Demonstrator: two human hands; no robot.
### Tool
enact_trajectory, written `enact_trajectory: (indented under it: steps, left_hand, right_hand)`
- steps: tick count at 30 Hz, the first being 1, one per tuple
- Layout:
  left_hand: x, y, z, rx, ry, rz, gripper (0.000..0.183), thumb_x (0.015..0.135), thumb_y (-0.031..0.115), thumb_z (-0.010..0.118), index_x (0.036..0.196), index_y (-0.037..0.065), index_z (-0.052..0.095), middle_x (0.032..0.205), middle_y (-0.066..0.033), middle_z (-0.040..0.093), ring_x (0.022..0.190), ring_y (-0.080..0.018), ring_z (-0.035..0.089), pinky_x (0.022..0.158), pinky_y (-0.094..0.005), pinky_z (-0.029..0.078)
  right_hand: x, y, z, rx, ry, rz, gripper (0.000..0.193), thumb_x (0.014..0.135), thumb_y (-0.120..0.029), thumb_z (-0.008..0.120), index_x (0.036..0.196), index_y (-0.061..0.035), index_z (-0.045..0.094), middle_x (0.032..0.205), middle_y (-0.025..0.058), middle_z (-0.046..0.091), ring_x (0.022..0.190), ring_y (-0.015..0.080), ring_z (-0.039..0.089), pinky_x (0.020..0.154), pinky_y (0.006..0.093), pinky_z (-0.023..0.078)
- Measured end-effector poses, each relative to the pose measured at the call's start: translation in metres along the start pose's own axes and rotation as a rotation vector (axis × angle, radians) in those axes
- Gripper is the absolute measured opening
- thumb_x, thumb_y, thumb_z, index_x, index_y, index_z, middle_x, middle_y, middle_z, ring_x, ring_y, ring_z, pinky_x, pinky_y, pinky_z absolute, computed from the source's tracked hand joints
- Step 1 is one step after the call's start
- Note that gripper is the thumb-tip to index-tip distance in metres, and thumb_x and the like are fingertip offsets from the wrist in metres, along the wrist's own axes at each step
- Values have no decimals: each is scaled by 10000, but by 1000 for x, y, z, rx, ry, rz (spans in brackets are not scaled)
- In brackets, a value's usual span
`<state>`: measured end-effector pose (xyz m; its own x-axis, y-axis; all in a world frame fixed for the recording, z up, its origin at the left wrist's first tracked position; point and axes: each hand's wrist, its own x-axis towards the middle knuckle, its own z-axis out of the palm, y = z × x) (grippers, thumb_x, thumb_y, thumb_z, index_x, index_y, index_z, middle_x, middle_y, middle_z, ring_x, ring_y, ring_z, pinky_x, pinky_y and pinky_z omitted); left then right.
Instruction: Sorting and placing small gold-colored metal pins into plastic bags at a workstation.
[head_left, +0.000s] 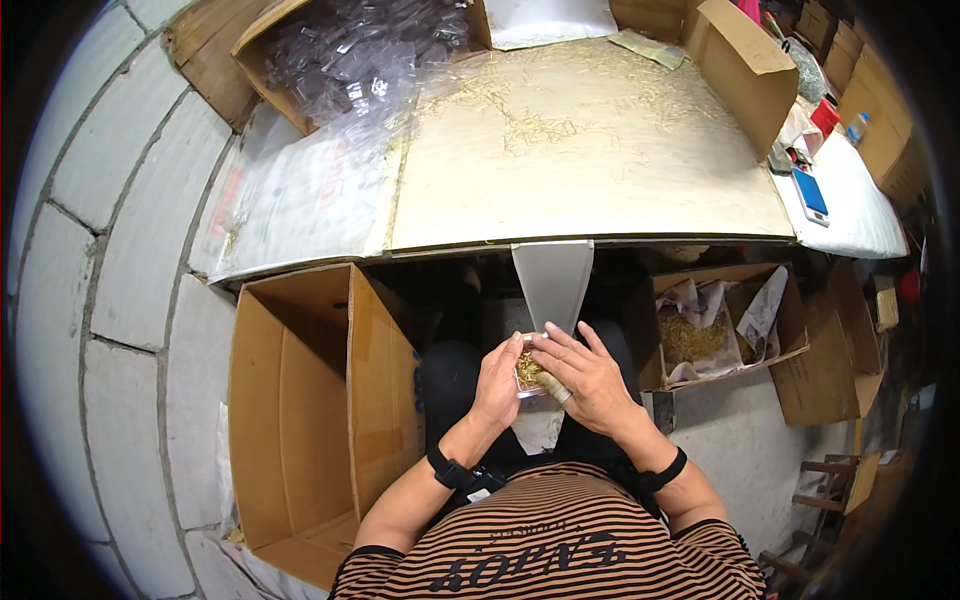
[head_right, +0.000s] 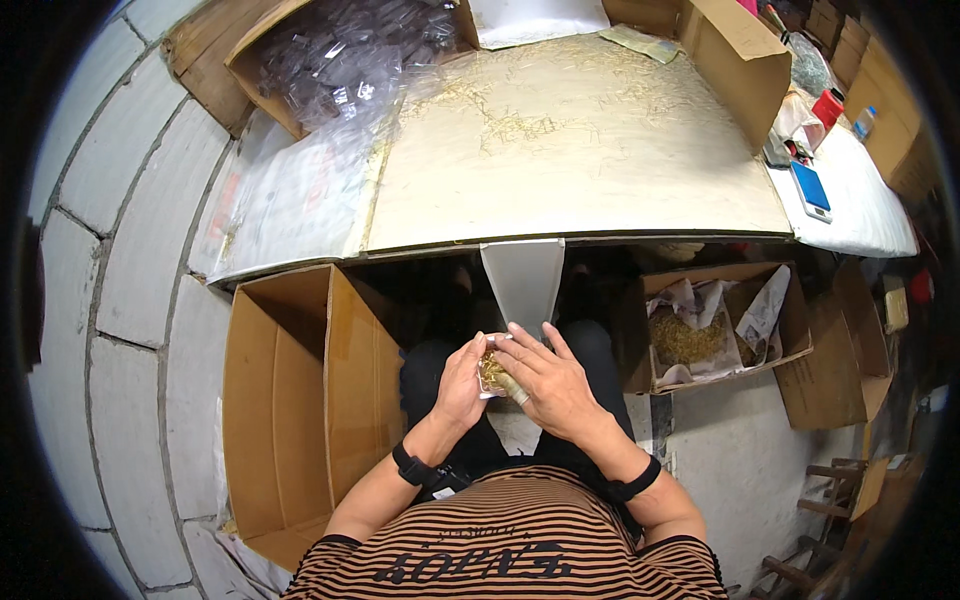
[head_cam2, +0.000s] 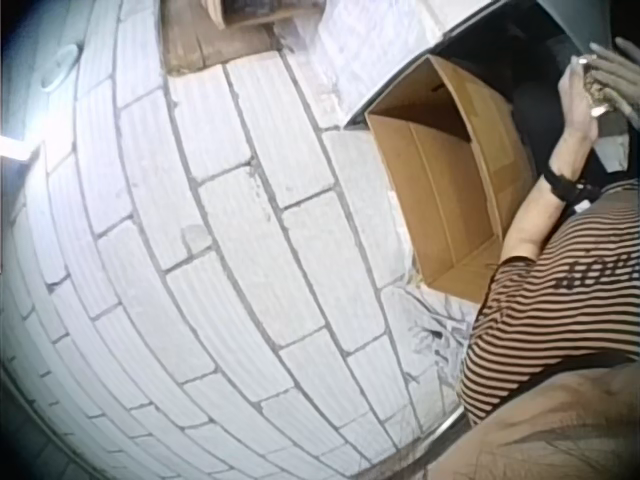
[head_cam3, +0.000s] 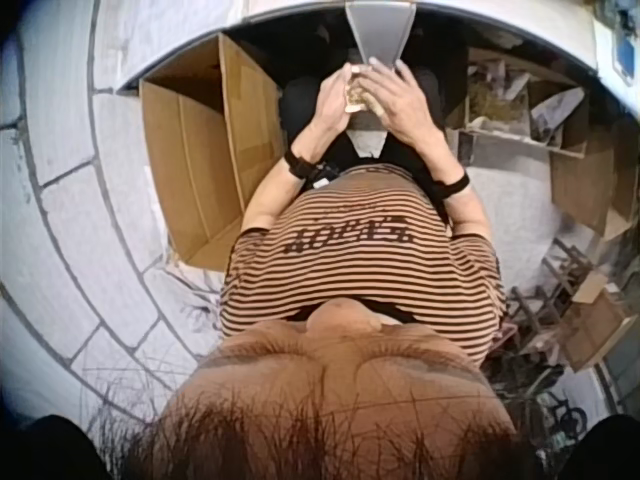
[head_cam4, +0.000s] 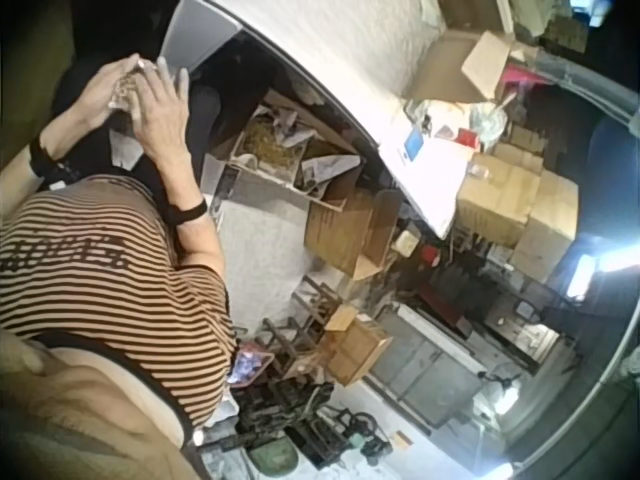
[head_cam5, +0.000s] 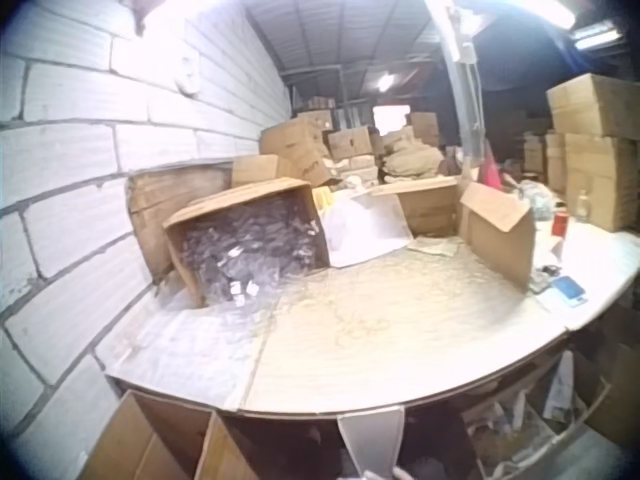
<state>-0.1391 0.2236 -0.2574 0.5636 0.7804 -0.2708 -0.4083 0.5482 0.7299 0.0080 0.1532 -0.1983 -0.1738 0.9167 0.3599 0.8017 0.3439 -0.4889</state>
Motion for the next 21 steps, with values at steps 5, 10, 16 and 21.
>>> enact_trajectory:
  steps: [5, 10, 16, 21]
  left_hand:
    - [-7, 28, 17, 30, -4, -71, 355, 971, 332, 428, 1102, 22, 539, 990, -73, 615, 809, -152, 658, 588, -314, 593]
    - [-8, 33, 19, 16, -18, -41, 336, 967, 320, 442, 1106, 33, 547, 991, -73, 620, 814, -169, 663, 594, -308, 596]
    - [-11, 36, 19, 9, 25, -38, 285, 968, 260, 452, 1110, 32, 549, 981, -72, 622, 816, -176, 663, 577, -310, 591]
    - [-10, 39, 14, 47, 51, 11, 269, 967, 217, 462, 1113, 9, 548, 989, -75, 624, 850, -153, 641, 690, -284, 560]
  right_hand:
    - [2, 8, -19, 183, 275, 112, 396, 815, -81, 629, 1198, -25, 551, 1247, 144, 553, 1217, 303, 483, 1012, 415, 381]
    - [2, 3, -28, 215, 290, 156, 499, 795, -176, 676, 1235, -8, 511, 1269, 165, 529, 1242, 333, 449, 1014, 406, 372]
    - [8, -12, -18, 132, 85, 96, 739, 723, -317, 740, 1328, -46, 415, 1389, 150, 405, 1326, 334, 327, 1051, 473, 298]
    - [19, -15, -6, 177, 56, 93, 732, 700, -241, 761, 1325, -66, 425, 1392, 128, 405, 1337, 333, 305, 1062, 466, 293]
